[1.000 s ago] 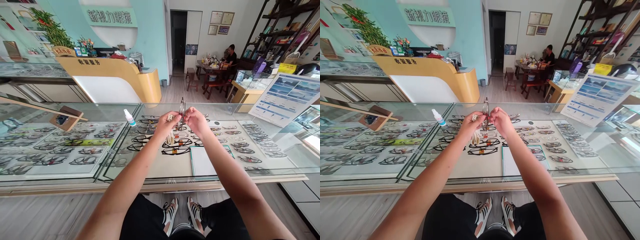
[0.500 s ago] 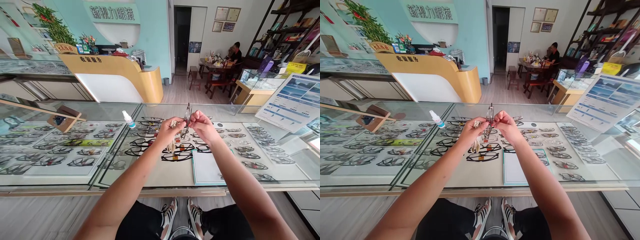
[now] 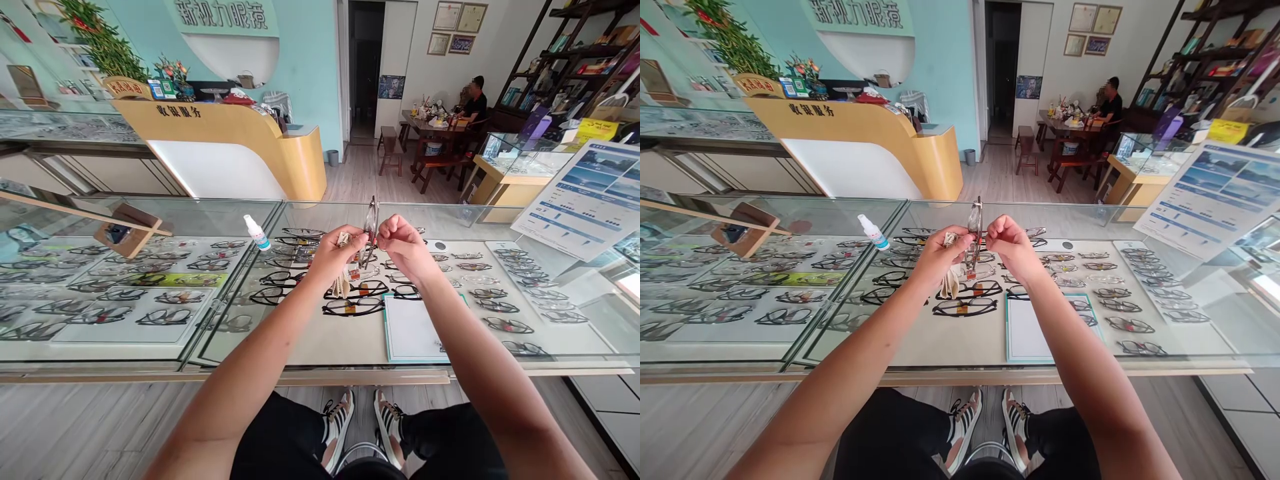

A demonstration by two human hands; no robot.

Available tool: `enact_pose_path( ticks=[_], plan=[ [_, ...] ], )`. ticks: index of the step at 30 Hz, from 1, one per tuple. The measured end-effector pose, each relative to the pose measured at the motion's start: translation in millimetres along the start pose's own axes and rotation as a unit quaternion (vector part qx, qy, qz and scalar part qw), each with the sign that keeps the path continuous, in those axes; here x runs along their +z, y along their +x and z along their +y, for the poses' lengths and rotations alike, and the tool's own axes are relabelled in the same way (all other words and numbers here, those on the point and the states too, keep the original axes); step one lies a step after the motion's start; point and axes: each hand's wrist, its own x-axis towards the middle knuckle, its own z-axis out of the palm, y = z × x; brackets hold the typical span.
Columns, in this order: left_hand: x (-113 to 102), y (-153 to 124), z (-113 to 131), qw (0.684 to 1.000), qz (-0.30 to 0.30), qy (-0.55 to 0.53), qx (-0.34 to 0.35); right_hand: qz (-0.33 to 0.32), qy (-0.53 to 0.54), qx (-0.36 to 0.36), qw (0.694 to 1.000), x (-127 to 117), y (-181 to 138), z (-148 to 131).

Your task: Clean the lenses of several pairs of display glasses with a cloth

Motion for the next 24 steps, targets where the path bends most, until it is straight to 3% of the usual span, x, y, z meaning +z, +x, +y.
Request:
enact_pose_path(
  ticks=[24],
  plan=[
    [-3.6, 2.8, -4.3, 1.000, 0.002, 0.019, 0.006, 0.000, -0.017, 0.002, 1.000, 0.7, -1.3, 1.3]
  ],
)
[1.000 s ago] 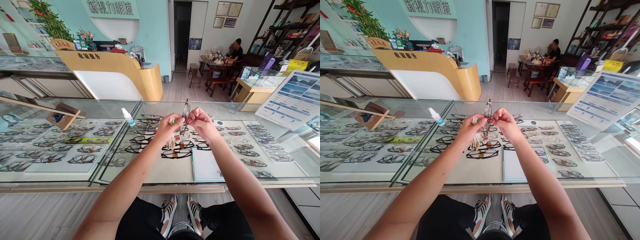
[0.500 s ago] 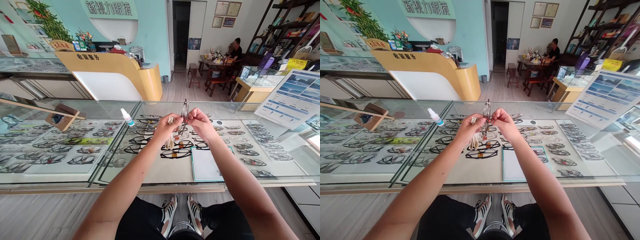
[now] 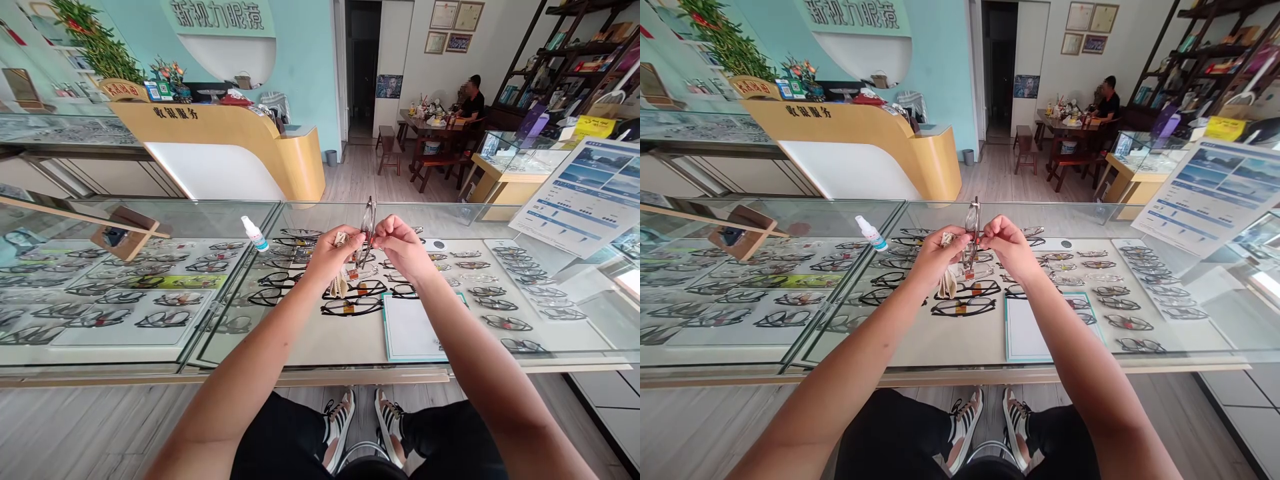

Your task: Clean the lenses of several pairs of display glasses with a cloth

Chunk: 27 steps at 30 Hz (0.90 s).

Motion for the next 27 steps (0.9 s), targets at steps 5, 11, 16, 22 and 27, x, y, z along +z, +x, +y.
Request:
enact_pose_path(
  ticks=[5, 11, 16, 22, 27],
  plan=[
    [-1.5, 0.5, -2.0, 1.000, 0.000, 0.004, 0.006, 0.005, 0.005, -0.003, 1.000, 0.5, 0.4, -0.9],
    [-1.5, -0.2, -1.6, 1.000, 0.002, 0.002, 0.007, 0.012, 0.000, -0.016, 1.000, 1.0, 0.7, -0.1],
    [-1.5, -0.3, -0.7, 1.000, 0.001, 0.010, 0.003, 0.009, -0.006, -0.013, 1.000, 0.9, 0.7, 1.8],
    [-1.9, 0.6, -1.3, 1.000, 0.005, 0.010, -0.003, 0.008, -0.006, -0.009, 1.000, 1.1, -0.1, 1.4],
    [-1.3, 0.9, -1.2, 1.000, 0.007, 0.005, -0.007, 0.009, -0.015, -0.011, 1.000, 2.3, -0.8, -0.2]
  ],
)
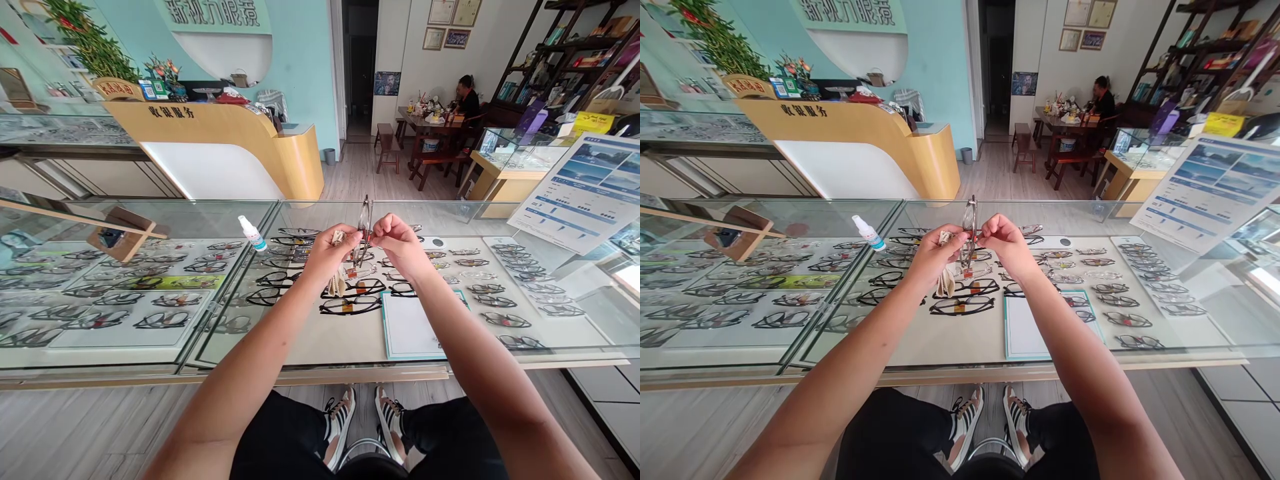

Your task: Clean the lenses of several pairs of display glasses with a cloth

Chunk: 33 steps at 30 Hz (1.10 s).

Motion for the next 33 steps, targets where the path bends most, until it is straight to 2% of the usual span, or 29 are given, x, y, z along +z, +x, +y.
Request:
enact_pose_path(
  ticks=[13, 33],
  plan=[
    [-0.1, -1.3, -1.8, 1.000, -0.005, -0.001, 0.000, -0.019, 0.009, -0.003, 1.000, -1.8, 1.3, 6.0],
    [0.6, -1.6, -1.3, 1.000, -0.011, 0.017, 0.008, -0.050, -0.077, -0.028, 0.995, -2.0, 0.3, 9.4]
  ],
)
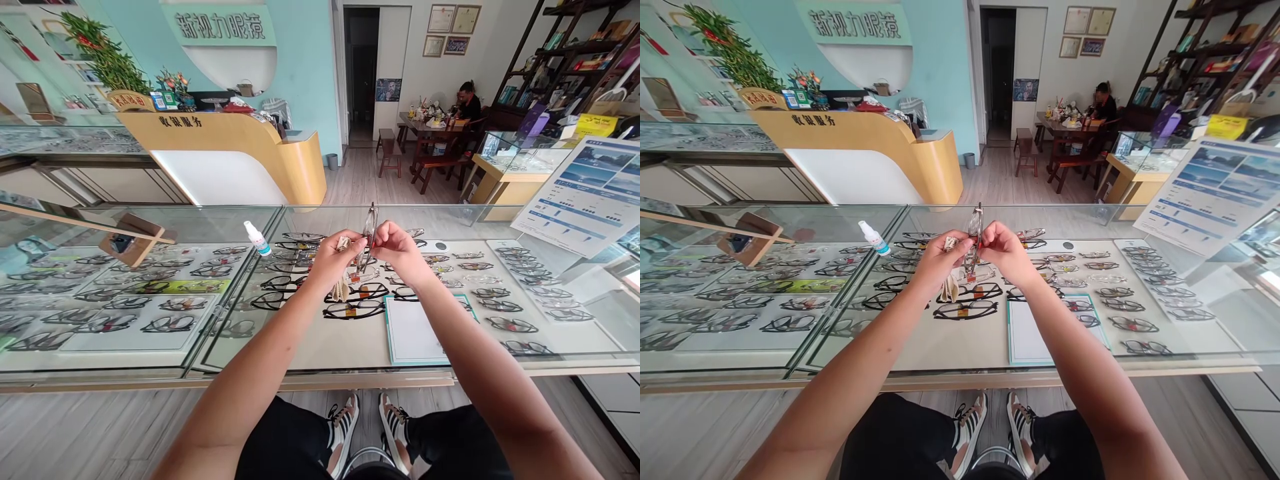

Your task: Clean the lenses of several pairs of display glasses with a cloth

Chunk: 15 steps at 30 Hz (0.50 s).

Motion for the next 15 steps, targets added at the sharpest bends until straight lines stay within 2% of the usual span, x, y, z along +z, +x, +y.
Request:
enact_pose_path(
  ticks=[15],
  plan=[
    [1.7, -1.4, 5.5, 1.000, 0.017, -0.005, -0.012, 0.048, -0.008, -0.010, 0.999, 0.7, -0.3, -2.1]
  ],
)
